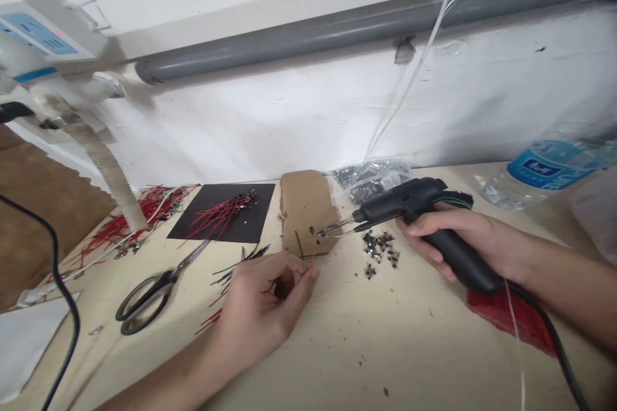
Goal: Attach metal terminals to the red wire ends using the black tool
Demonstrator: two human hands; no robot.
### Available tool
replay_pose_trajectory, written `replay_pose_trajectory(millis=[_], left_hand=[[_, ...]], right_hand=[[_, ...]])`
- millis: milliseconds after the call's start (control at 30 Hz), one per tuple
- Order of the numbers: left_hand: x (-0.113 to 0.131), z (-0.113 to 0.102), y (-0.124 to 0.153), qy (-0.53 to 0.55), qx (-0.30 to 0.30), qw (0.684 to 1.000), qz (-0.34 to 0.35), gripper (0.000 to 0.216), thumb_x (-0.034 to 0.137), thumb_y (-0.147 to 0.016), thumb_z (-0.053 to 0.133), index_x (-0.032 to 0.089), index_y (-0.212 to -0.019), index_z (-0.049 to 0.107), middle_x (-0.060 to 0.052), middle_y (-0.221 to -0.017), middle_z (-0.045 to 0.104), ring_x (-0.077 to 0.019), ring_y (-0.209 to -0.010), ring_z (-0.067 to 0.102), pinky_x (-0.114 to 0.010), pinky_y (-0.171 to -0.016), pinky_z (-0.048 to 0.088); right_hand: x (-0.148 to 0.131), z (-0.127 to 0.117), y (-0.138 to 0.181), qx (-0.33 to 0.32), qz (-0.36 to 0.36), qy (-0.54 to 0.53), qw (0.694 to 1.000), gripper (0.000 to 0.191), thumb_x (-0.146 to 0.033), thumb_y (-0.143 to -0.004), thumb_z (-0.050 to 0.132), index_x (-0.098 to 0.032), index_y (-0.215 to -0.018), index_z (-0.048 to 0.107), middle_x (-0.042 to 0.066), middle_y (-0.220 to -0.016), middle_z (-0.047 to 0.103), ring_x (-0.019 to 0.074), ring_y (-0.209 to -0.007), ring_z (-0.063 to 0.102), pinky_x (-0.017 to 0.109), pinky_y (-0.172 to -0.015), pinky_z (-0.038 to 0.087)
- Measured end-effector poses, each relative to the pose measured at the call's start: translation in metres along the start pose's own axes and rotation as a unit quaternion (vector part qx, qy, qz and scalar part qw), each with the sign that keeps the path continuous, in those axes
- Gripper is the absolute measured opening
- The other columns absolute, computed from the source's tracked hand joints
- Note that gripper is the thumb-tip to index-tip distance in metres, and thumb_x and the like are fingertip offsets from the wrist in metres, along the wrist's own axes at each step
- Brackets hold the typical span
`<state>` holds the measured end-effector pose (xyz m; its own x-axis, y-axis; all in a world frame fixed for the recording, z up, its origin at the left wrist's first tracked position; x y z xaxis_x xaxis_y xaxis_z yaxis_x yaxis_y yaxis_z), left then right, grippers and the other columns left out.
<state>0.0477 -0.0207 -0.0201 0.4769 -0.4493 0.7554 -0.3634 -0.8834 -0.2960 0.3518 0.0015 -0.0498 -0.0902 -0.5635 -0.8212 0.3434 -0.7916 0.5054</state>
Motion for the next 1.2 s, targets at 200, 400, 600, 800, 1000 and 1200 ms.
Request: replay_pose_trajectory(millis=[200, 400, 600, 800, 1000, 1200], left_hand=[[0.004, -0.001, 0.0, -0.026, 0.018, 0.998, 0.046, 0.016, 0.022, -0.094, 0.067, 0.018, -0.078, 0.069, 0.005, -0.052, 0.051, -0.0078, -0.044, 0.04, -0.021, -0.042, 0.029], [0.007, -0.002, 0.0, -0.053, 0.033, 0.995, 0.071, 0.016, 0.019, -0.094, 0.067, 0.018, -0.078, 0.07, 0.005, -0.052, 0.049, -0.0075, -0.045, 0.041, -0.021, -0.043, 0.029], [0.007, -0.005, 0.002, -0.056, 0.062, 0.993, 0.084, 0.01, 0.017, -0.093, 0.07, 0.019, -0.082, 0.071, 0.005, -0.054, 0.053, -0.0075, -0.046, 0.044, -0.02, -0.044, 0.033], [0.005, -0.005, 0.004, -0.065, 0.069, 0.991, 0.094, 0.008, 0.016, -0.092, 0.071, 0.019, -0.085, 0.071, 0.006, -0.056, 0.054, -0.0075, -0.047, 0.044, -0.02, -0.045, 0.033], [0.001, -0.005, 0.005, -0.073, 0.072, 0.991, 0.082, 0.008, 0.017, -0.092, 0.071, 0.019, -0.085, 0.071, 0.006, -0.056, 0.054, -0.0071, -0.047, 0.045, -0.02, -0.046, 0.033], [0.001, -0.005, 0.004, -0.071, 0.072, 0.992, 0.074, 0.009, 0.017, -0.092, 0.071, 0.019, -0.083, 0.07, 0.006, -0.055, 0.052, -0.007, -0.047, 0.043, -0.02, -0.045, 0.032]], right_hand=[[0.0, 0.0, 0.0, -0.006, -0.003, 0.001, 1.0, 0.02, -0.038, -0.082, 0.077, -0.02, -0.087, 0.07, -0.002, -0.053, 0.062, 0.0134, -0.04, 0.057, 0.022, -0.038, 0.05], [0.001, -0.001, -0.001, -0.008, -0.004, 0.008, 1.0, 0.021, -0.039, -0.083, 0.077, -0.02, -0.09, 0.07, -0.003, -0.053, 0.061, 0.0136, -0.04, 0.056, 0.023, -0.039, 0.05], [-0.003, 0.006, 0.004, 0.0, -0.011, 0.004, 1.0, 0.019, -0.038, -0.085, 0.076, -0.02, -0.087, 0.071, -0.002, -0.054, 0.061, 0.0124, -0.041, 0.056, 0.022, -0.04, 0.049], [-0.004, 0.007, 0.005, 0.008, -0.001, 0.007, 1.0, 0.02, -0.039, -0.084, 0.075, -0.019, -0.082, 0.071, -0.001, -0.053, 0.061, 0.0122, -0.039, 0.057, 0.02, -0.039, 0.047], [0.002, -0.001, -0.001, 0.01, -0.009, 0.015, 1.0, 0.023, -0.041, -0.078, 0.079, -0.02, -0.085, 0.072, -0.002, -0.052, 0.063, 0.0135, -0.037, 0.057, 0.021, -0.036, 0.051], [0.0, 0.001, 0.0, 0.008, -0.014, 0.008, 1.0, 0.024, -0.04, -0.078, 0.079, -0.019, -0.086, 0.072, -0.002, -0.051, 0.063, 0.0135, -0.037, 0.058, 0.02, -0.036, 0.051]])
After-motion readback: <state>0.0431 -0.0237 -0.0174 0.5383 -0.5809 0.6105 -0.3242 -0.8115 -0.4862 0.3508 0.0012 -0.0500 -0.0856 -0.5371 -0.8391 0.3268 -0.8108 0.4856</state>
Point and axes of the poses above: each hand's wrist, its own y-axis away from the middle knuckle, its own z-axis out of the palm, x = y × z, the point moved 4 cm from there along -y, towards the middle knuckle
